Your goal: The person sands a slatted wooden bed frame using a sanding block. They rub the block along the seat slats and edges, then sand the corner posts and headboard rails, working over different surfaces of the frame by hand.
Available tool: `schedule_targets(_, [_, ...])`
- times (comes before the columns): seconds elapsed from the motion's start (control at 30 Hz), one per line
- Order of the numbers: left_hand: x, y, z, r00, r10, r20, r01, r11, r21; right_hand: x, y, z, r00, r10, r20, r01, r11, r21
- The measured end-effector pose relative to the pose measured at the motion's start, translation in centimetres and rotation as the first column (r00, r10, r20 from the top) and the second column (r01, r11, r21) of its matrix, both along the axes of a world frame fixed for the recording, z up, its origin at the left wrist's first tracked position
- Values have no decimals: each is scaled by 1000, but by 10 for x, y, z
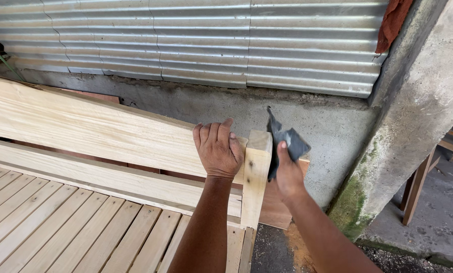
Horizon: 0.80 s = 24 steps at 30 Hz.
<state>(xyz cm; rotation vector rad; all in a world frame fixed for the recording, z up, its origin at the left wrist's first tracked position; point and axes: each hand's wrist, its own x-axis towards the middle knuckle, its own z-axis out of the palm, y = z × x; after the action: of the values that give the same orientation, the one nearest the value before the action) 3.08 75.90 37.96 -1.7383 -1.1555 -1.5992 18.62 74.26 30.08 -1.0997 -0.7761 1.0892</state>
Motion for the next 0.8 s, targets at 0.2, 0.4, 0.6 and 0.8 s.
schedule_targets(0.2, [-1, 0, -2, 1000, -12, 7, 12, 1000, 11, -12, -23, -14, 998, -19, 59, 15, 998, 68])
schedule_targets(0.4, [-1, -1, 0, 1000, -28, 13, 27, 999, 26, -14, -8, 1, 927, -129, 351, 147, 989, -24])
schedule_targets(0.6, [0, -2, 1, 999, -39, 21, 38, 999, 39, 2, -8, 47, 612, 167, 773, -54, 984, -171])
schedule_targets(0.8, [-1, -4, 3, 999, -32, 20, 31, 998, 48, -5, -38, 80, 441, 58, 896, -150, 989, 10])
